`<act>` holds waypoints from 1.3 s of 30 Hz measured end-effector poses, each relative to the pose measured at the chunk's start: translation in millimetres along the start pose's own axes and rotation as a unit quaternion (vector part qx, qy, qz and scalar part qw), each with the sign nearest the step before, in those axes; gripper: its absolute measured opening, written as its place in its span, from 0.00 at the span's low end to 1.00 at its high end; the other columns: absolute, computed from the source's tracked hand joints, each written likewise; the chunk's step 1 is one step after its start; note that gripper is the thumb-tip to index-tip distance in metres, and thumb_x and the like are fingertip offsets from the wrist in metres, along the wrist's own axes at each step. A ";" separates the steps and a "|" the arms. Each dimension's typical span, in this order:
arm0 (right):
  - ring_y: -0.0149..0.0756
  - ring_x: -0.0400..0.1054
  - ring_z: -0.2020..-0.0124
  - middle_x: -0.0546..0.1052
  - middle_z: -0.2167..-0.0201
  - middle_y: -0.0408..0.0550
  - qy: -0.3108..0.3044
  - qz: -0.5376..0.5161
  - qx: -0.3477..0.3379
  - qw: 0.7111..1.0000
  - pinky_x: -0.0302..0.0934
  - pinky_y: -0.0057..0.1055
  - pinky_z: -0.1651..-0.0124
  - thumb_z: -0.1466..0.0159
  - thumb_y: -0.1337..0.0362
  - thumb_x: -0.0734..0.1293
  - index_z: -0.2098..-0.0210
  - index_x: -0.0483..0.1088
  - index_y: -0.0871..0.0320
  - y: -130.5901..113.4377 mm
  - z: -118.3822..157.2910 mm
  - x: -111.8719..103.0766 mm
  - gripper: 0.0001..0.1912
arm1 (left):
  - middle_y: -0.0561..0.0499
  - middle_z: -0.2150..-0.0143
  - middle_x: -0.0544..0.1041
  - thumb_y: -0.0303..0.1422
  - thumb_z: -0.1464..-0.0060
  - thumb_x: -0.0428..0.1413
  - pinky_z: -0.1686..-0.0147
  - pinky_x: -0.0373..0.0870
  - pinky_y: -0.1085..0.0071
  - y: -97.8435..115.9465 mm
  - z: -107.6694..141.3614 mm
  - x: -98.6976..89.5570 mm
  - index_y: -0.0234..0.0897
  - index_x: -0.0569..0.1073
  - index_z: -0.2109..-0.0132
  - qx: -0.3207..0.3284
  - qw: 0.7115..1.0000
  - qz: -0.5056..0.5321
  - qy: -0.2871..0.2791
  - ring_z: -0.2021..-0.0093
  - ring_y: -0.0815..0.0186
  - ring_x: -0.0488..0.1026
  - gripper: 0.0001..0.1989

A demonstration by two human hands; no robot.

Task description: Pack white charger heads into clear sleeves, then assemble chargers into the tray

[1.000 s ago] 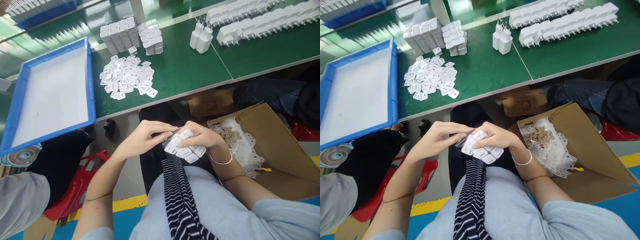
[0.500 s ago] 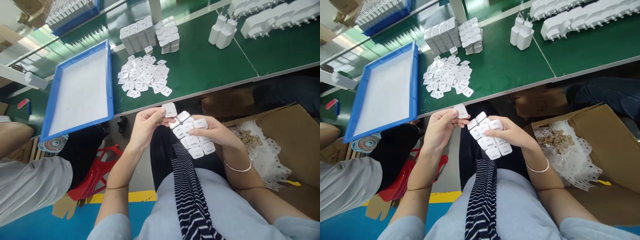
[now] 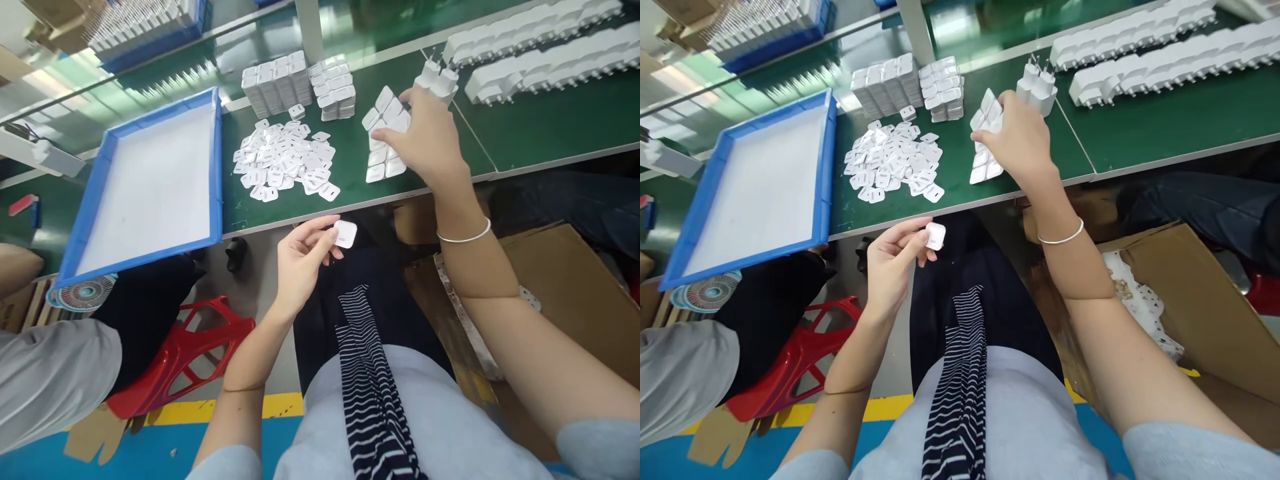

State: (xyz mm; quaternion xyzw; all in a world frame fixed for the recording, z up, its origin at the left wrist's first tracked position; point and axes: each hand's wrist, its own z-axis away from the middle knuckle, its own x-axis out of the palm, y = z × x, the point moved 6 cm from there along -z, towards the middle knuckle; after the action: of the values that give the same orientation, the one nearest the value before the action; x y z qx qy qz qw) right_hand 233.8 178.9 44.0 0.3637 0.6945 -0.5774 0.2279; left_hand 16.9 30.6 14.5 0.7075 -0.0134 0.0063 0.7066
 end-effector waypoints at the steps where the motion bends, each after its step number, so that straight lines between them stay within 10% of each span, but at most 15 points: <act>1: 0.52 0.62 0.44 0.70 0.44 0.65 0.007 0.035 0.003 0.999 0.53 0.52 0.40 0.38 0.55 0.71 0.39 0.60 0.67 -1.3 0.3 1.6 0.35 | 0.53 0.72 0.79 0.35 0.45 0.62 0.79 0.66 0.77 -0.7 2.6 0.1 0.39 0.79 0.53 0.016 1.000 -0.008 0.017 0.76 0.72 0.74 0.12; 4: 0.57 0.51 0.36 0.62 0.37 0.65 0.085 0.084 -0.017 0.993 0.46 0.57 0.37 0.37 0.57 0.71 0.40 0.61 0.64 -11.3 23.3 -6.8 0.31 | 0.53 0.68 0.81 0.35 0.42 0.61 0.74 0.72 0.75 1.2 13.3 -0.6 0.41 0.78 0.53 0.076 0.992 -0.059 0.076 0.71 0.69 0.78 0.11; 7: 0.49 0.62 0.45 0.73 0.50 0.58 0.134 -0.068 -0.071 0.986 0.54 0.50 0.40 0.34 0.61 0.67 0.54 0.71 0.58 -27.8 75.6 -20.0 0.11 | 0.51 0.59 0.83 0.32 0.40 0.58 0.61 0.79 0.70 11.0 26.0 0.3 0.42 0.78 0.53 0.173 0.966 -0.149 0.121 0.62 0.66 0.81 0.09; 10: 0.37 0.69 0.67 0.73 0.71 0.46 0.002 -0.349 -0.029 0.937 0.65 0.36 0.61 0.32 0.59 0.64 0.65 0.72 0.54 -37.7 132.9 -10.8 0.08 | 0.51 0.52 0.82 0.27 0.39 0.56 0.53 0.80 0.66 24.3 39.2 4.2 0.42 0.78 0.51 0.302 0.907 -0.256 0.142 0.55 0.63 0.81 0.12; 14: 0.29 0.63 0.80 0.72 0.80 0.41 -0.158 -0.544 0.070 0.821 0.56 0.27 0.79 0.36 0.61 0.69 0.66 0.75 0.55 -48.0 182.4 14.0 0.04 | 0.50 0.47 0.80 0.26 0.40 0.57 0.56 0.81 0.65 27.7 50.3 8.9 0.44 0.76 0.48 0.407 0.832 -0.356 0.125 0.53 0.61 0.81 0.15; 21: 0.24 0.61 0.84 0.75 0.80 0.41 -0.237 -0.658 0.158 0.697 0.54 0.21 0.83 0.39 0.64 0.70 0.67 0.75 0.59 -46.8 188.6 29.1 0.04 | 0.50 0.47 0.79 0.35 0.40 0.58 0.47 0.78 0.53 12.3 45.4 2.3 0.46 0.75 0.46 0.384 0.858 -0.342 0.018 0.45 0.54 0.76 0.15; 39: 0.25 0.67 0.81 0.77 0.78 0.42 -0.241 -0.650 0.136 0.708 0.64 0.22 0.79 0.37 0.65 0.70 0.70 0.74 0.58 -44.3 192.8 23.6 0.05 | 0.52 0.46 0.79 0.30 0.45 0.62 0.49 0.80 0.54 23.4 55.4 4.8 0.53 0.72 0.41 0.468 0.787 -0.399 -0.040 0.48 0.53 0.78 0.25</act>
State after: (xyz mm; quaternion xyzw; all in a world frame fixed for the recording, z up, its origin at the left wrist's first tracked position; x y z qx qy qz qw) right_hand 164.8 -5.1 10.6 -0.3022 0.5946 -0.7388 -0.0964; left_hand 20.5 -24.8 38.0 0.8932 0.2468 -0.2992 0.2274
